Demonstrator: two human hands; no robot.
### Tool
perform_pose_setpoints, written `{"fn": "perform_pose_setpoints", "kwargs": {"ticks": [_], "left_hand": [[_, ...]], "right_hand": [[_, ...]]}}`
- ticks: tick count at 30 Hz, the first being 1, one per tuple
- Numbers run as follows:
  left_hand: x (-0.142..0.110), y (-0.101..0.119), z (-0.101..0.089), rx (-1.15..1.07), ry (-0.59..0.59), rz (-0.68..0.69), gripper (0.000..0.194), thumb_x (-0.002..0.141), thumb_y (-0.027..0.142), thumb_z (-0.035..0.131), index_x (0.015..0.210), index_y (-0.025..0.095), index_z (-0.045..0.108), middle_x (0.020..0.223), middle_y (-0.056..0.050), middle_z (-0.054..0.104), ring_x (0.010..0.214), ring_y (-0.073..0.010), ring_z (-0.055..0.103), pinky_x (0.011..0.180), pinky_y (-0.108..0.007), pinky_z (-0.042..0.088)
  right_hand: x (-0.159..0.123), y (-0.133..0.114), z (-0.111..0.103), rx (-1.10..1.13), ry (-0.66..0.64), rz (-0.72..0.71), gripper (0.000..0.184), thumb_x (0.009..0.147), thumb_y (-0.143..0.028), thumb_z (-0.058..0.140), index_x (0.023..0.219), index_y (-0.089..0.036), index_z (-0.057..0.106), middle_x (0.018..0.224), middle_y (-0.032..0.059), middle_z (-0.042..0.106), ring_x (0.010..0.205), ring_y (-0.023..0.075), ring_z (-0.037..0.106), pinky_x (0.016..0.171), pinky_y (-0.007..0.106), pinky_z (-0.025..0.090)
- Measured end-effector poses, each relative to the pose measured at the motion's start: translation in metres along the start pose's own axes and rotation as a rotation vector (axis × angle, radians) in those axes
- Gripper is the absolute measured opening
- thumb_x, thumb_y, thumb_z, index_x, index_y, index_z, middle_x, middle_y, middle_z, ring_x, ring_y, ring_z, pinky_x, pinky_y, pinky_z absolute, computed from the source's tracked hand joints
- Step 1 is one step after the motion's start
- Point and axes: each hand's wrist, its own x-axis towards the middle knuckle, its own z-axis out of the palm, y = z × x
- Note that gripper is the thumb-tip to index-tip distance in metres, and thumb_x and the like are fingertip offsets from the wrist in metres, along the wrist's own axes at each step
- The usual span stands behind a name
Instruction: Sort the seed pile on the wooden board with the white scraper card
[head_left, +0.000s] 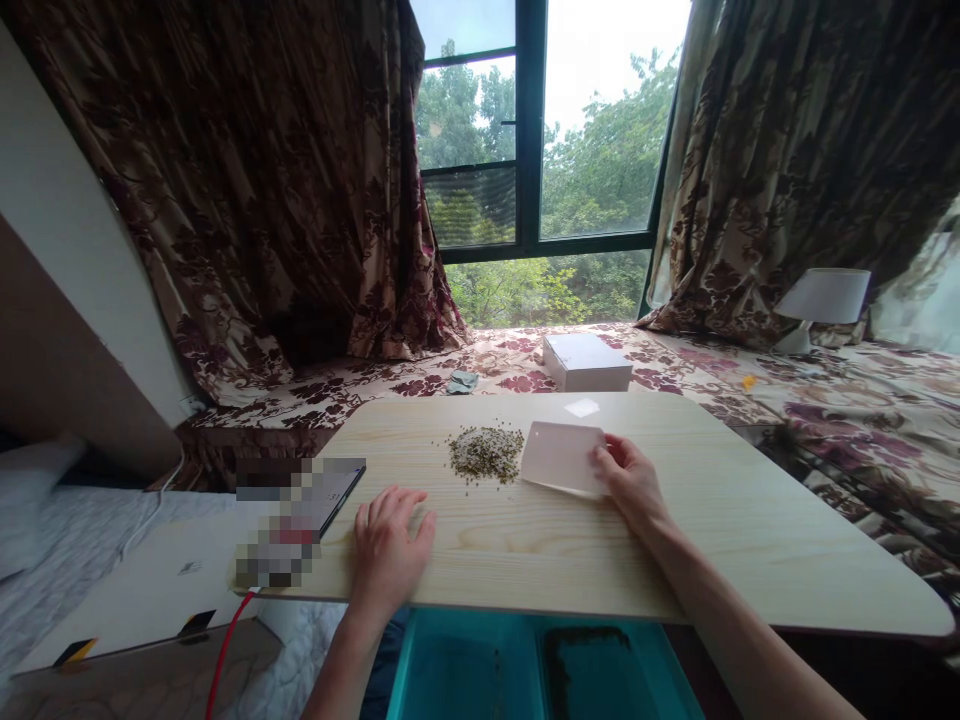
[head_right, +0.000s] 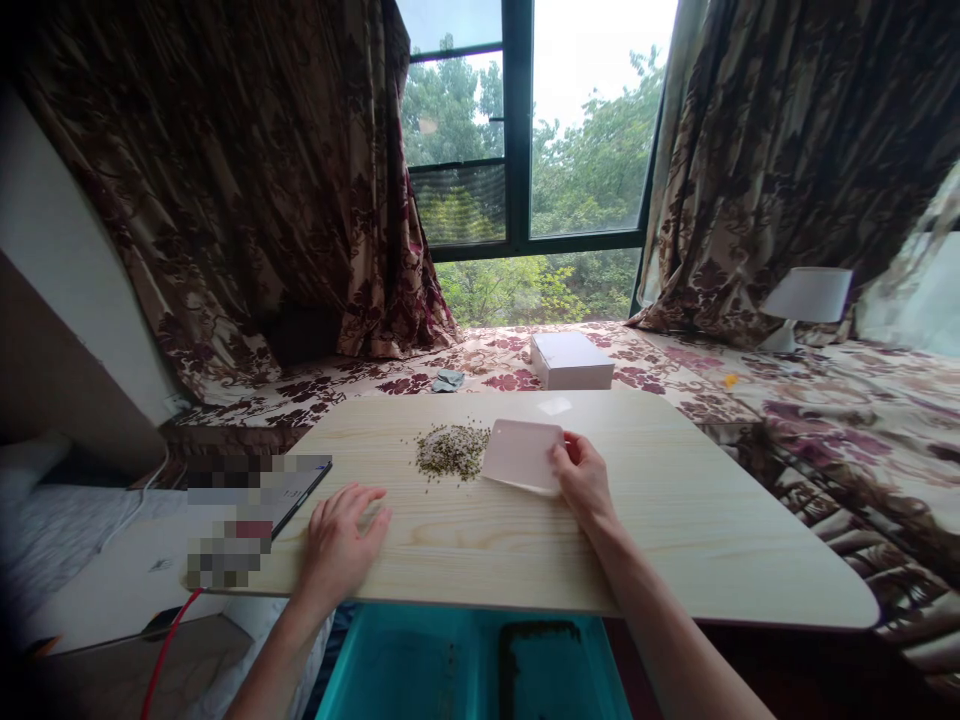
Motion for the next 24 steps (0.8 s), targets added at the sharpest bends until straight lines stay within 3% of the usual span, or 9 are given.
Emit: {"fn": "perform_pose_setpoints", "kwargs": {"ticks": [7, 15, 24], "left_hand": [[0.000, -0.001, 0.001, 0.001, 0.012, 0.005, 0.022, 0.079, 0.031, 0.051, 0.096, 0.024, 0.065, 0.106, -0.006, 0.067, 0.110, -0.0252, 0.053, 0.099, -0.043, 0.034], [0.000, -0.002, 0.002, -0.005, 0.008, 0.002, 0.022, 0.080, 0.031, 0.051, 0.095, 0.023, 0.065, 0.105, -0.006, 0.068, 0.110, -0.0254, 0.053, 0.098, -0.043, 0.034], [0.000, -0.001, 0.001, -0.013, 0.003, 0.003, 0.022, 0.080, 0.031, 0.050, 0.096, 0.024, 0.065, 0.105, -0.005, 0.068, 0.110, -0.0251, 0.053, 0.099, -0.042, 0.034]], "right_hand": [[-0.002, -0.003, 0.003, -0.012, -0.016, -0.024, 0.038, 0.067, -0.044, 0.063, 0.093, -0.017, 0.060, 0.080, 0.0059, 0.068, 0.073, 0.0194, 0.064, 0.058, 0.029, 0.051], [-0.008, -0.006, 0.005, -0.003, -0.076, 0.006, 0.032, 0.064, -0.037, 0.063, 0.089, -0.017, 0.062, 0.079, 0.0055, 0.069, 0.070, 0.0184, 0.062, 0.054, 0.027, 0.049], [-0.007, -0.011, -0.007, -0.106, 0.068, 0.001, 0.027, 0.063, -0.030, 0.058, 0.087, -0.018, 0.062, 0.085, 0.0067, 0.070, 0.075, 0.0214, 0.064, 0.056, 0.029, 0.049]]}}
